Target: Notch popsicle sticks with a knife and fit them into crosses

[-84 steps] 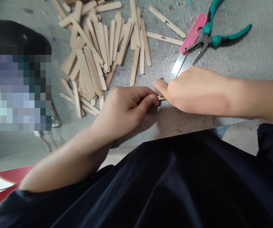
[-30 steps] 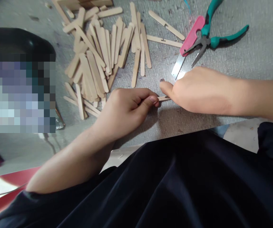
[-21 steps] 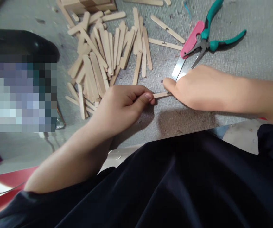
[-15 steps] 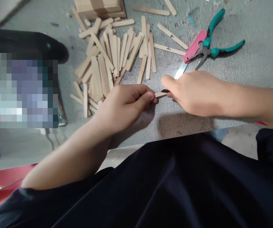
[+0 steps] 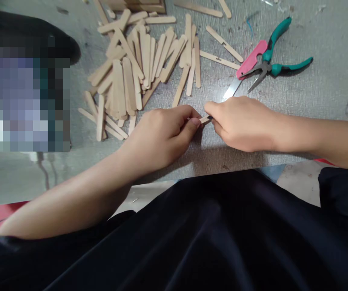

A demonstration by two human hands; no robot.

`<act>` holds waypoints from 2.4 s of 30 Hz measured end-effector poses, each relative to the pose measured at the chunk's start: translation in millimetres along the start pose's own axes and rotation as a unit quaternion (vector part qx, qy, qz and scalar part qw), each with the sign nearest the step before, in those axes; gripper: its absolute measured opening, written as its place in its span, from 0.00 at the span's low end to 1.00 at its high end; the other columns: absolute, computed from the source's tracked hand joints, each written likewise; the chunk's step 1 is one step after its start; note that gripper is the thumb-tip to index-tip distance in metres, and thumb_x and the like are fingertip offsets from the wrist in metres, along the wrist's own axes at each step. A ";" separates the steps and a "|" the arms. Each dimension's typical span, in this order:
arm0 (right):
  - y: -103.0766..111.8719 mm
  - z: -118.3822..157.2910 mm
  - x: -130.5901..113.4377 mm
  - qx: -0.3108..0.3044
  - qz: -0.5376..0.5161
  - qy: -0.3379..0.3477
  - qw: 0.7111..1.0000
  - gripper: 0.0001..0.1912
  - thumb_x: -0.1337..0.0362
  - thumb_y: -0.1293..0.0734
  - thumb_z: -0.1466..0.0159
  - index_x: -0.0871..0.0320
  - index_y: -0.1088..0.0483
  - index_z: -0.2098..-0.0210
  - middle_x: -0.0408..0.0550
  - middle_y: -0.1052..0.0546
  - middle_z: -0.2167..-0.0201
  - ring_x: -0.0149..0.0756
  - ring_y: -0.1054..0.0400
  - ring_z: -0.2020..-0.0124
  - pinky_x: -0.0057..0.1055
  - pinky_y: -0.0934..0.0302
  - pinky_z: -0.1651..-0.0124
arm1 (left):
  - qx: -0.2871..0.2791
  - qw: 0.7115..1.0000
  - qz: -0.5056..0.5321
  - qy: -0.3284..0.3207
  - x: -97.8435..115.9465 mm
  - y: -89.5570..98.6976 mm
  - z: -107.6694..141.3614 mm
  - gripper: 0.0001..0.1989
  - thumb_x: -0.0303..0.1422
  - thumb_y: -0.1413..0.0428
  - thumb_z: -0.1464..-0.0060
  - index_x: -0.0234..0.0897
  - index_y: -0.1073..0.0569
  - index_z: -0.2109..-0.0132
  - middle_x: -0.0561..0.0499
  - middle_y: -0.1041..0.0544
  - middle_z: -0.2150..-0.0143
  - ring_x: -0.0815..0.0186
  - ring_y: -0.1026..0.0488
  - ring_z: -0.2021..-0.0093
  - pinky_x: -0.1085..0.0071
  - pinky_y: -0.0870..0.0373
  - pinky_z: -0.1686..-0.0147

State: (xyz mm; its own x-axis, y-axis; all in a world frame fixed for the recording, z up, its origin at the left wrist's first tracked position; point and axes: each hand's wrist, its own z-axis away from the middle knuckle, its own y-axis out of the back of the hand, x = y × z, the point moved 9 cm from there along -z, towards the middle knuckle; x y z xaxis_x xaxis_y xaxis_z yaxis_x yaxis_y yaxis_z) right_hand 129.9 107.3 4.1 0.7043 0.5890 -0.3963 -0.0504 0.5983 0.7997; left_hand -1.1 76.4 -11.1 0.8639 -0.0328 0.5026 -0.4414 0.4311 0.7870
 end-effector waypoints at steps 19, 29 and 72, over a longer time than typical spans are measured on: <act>-6.0 1.0 -3.9 -0.018 0.048 -0.003 0.999 0.16 0.63 0.39 0.19 0.57 0.22 0.42 0.56 0.15 0.64 0.47 0.32 0.71 0.41 0.55 0.65 | -0.006 1.000 -0.026 0.011 -1.1 -5.1 -4.2 0.10 0.42 0.39 0.29 0.44 0.22 0.60 0.50 0.22 0.73 0.55 0.23 0.68 0.61 0.37 0.64; -4.4 -1.3 -1.3 -0.040 0.012 -0.032 0.999 0.14 0.64 0.36 0.21 0.58 0.22 0.43 0.57 0.17 0.63 0.49 0.29 0.68 0.42 0.51 0.61 | 0.104 0.988 -0.112 -0.026 3.3 -15.4 2.1 0.14 0.38 0.45 0.28 0.45 0.23 0.64 0.48 0.28 0.77 0.55 0.28 0.73 0.59 0.46 0.68; -0.4 -20.6 12.0 -0.118 -0.047 -0.067 0.990 0.07 0.61 0.29 0.27 0.54 0.17 0.58 0.50 0.19 0.69 0.44 0.30 0.67 0.42 0.49 0.60 | 0.157 0.980 -0.064 -0.101 1.4 -15.0 -6.0 0.22 0.36 0.41 0.40 0.44 0.47 0.73 0.53 0.44 0.79 0.64 0.48 0.74 0.61 0.54 0.70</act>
State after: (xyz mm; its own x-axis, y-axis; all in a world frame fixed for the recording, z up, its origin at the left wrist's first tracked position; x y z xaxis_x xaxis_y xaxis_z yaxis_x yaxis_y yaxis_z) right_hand 123.7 125.4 -10.3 0.8005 0.4567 -0.3880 -0.1325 0.7663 0.6286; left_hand 8.2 75.4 -24.3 0.8655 -0.2595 0.4285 -0.4129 0.1147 0.9035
